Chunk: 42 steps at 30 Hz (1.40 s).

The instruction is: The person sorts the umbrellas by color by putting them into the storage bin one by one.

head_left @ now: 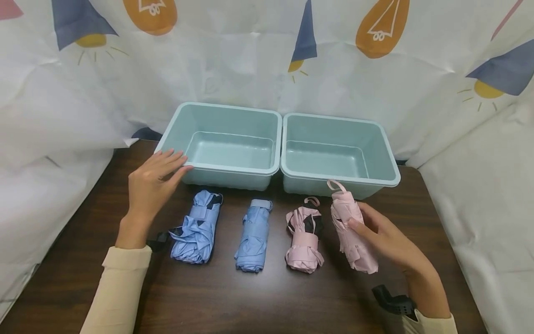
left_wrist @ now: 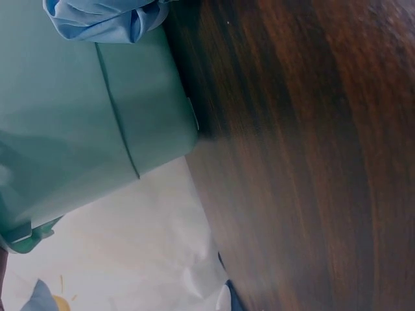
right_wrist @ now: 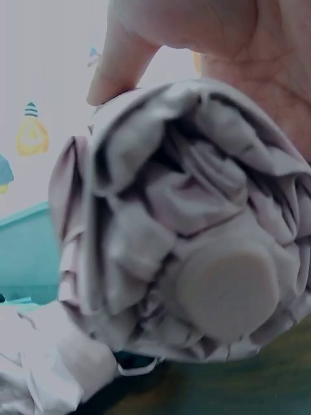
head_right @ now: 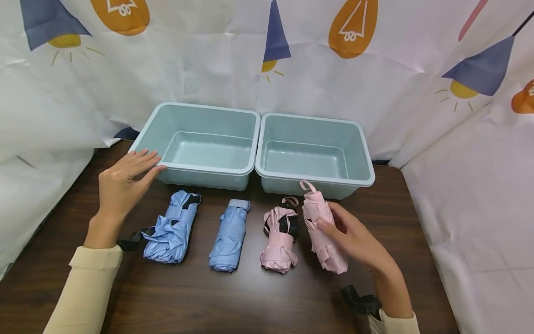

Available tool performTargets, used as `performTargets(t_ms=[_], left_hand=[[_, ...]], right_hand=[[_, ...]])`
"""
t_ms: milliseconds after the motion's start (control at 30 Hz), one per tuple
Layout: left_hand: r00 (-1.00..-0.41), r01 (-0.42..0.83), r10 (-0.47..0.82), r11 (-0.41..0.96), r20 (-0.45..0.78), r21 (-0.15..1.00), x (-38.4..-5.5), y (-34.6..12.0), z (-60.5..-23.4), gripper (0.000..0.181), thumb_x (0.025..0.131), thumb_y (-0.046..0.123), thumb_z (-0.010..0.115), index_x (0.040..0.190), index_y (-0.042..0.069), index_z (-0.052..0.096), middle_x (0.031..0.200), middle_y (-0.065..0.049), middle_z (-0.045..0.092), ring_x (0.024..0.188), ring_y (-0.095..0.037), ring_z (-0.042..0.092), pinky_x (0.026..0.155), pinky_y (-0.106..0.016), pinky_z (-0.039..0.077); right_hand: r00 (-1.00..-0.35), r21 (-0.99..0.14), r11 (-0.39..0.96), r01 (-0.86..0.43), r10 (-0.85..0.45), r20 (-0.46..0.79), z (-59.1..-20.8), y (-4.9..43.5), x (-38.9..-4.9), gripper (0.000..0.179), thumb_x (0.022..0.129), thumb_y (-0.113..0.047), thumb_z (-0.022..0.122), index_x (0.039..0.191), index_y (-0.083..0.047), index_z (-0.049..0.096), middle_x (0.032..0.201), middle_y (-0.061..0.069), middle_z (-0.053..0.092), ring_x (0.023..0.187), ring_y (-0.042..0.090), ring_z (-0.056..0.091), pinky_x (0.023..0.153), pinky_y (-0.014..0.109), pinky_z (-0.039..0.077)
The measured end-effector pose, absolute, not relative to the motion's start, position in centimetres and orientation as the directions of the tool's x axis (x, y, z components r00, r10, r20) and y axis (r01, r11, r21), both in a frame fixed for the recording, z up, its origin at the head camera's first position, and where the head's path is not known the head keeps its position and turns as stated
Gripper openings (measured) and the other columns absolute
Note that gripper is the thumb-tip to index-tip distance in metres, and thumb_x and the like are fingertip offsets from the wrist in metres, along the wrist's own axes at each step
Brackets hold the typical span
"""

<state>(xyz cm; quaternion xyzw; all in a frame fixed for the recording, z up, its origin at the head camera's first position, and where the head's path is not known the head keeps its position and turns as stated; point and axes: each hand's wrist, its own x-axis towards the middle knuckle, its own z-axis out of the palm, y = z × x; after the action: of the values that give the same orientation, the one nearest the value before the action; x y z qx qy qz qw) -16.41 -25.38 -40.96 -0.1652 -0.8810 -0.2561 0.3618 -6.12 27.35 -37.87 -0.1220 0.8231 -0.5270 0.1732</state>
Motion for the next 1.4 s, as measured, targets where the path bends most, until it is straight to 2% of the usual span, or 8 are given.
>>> performTargets(t_ms=[233,500,700,867,967,1100,1233,1400], left_hand=[[-0.688,0.472,0.101,0.814,0.718,0.337,-16.5,-25.2,-41.1,0.039,0.084,0.015,0.090,0.121,0.011,0.080,0.122,-0.014,0.078,0.120,-0.039,0.074,0.119,-0.043,0.049],[-0.687,0.475,0.091,0.807,0.721,0.351,-16.5,-25.1,-41.1,0.039,0.083,0.015,0.091,0.121,0.012,0.080,0.121,-0.015,0.078,0.120,-0.039,0.074,0.119,-0.042,0.049],[-0.692,0.467,0.087,0.811,0.717,0.353,-16.5,-25.0,-41.0,0.040,0.083,0.015,0.091,0.122,0.012,0.079,0.121,-0.016,0.078,0.122,-0.038,0.073,0.120,-0.042,0.049],[-0.695,0.467,0.083,0.807,0.715,0.360,-16.5,-24.9,-40.9,0.041,0.083,0.015,0.091,0.122,0.012,0.079,0.121,-0.016,0.078,0.123,-0.038,0.073,0.120,-0.041,0.048],[-0.694,0.470,0.085,0.806,0.715,0.360,-16.5,-24.8,-40.9,0.041,0.083,0.014,0.091,0.122,0.013,0.079,0.121,-0.016,0.078,0.122,-0.038,0.073,0.120,-0.041,0.048],[-0.692,0.470,0.085,0.807,0.717,0.357,-16.5,-24.8,-40.9,0.041,0.083,0.015,0.091,0.122,0.013,0.079,0.120,-0.016,0.078,0.122,-0.038,0.073,0.120,-0.041,0.048],[-0.692,0.466,0.088,0.813,0.717,0.350,-16.5,-24.9,-41.0,0.041,0.083,0.016,0.091,0.123,0.013,0.079,0.121,-0.016,0.078,0.122,-0.038,0.073,0.121,-0.041,0.048],[-0.691,0.461,0.108,0.827,0.715,0.321,-16.4,-25.2,-40.9,0.040,0.086,0.019,0.089,0.123,0.011,0.078,0.123,-0.017,0.077,0.123,-0.038,0.072,0.121,-0.040,0.048]], right_hand=[[-0.927,-0.867,0.474,-0.154,-0.372,-0.039,-35.6,28.0,-6.9,0.051,0.107,-0.009,0.060,0.156,-0.010,0.046,0.117,0.003,0.066,0.096,0.017,0.073,0.079,0.032,0.066],[-0.937,-0.766,0.579,-0.282,-0.337,0.090,-31.9,28.6,-7.7,0.055,0.103,-0.004,0.065,0.155,-0.018,0.050,0.117,-0.006,0.068,0.095,0.008,0.074,0.078,0.021,0.063],[-0.949,-0.711,0.641,-0.290,-0.291,0.125,-29.2,29.4,-9.3,0.053,0.100,-0.005,0.070,0.149,-0.020,0.057,0.117,-0.006,0.068,0.094,0.002,0.072,0.080,0.012,0.059],[-0.966,-0.694,0.683,-0.226,-0.250,0.068,-27.4,29.5,-10.8,0.050,0.101,-0.015,0.071,0.147,-0.030,0.057,0.115,-0.003,0.066,0.093,0.008,0.071,0.074,0.017,0.059],[-0.956,-0.680,0.686,-0.259,-0.284,0.077,-26.7,29.4,-12.2,0.044,0.101,-0.015,0.071,0.142,-0.027,0.059,0.111,0.001,0.065,0.088,0.014,0.070,0.071,0.021,0.060],[-0.934,-0.640,0.697,-0.322,-0.345,0.095,-25.9,29.0,-14.2,0.038,0.101,-0.016,0.072,0.136,-0.027,0.063,0.108,-0.001,0.065,0.087,0.015,0.068,0.072,0.020,0.057],[-0.906,-0.567,0.723,-0.394,-0.409,0.109,-25.5,28.4,-16.0,0.041,0.100,-0.020,0.073,0.139,-0.030,0.064,0.107,-0.006,0.066,0.090,0.010,0.063,0.075,0.015,0.053],[-0.875,-0.497,0.735,-0.461,-0.471,0.116,-25.1,27.6,-18.1,0.051,0.100,-0.021,0.075,0.148,-0.026,0.060,0.112,-0.005,0.066,0.096,0.010,0.057,0.076,0.018,0.050]])
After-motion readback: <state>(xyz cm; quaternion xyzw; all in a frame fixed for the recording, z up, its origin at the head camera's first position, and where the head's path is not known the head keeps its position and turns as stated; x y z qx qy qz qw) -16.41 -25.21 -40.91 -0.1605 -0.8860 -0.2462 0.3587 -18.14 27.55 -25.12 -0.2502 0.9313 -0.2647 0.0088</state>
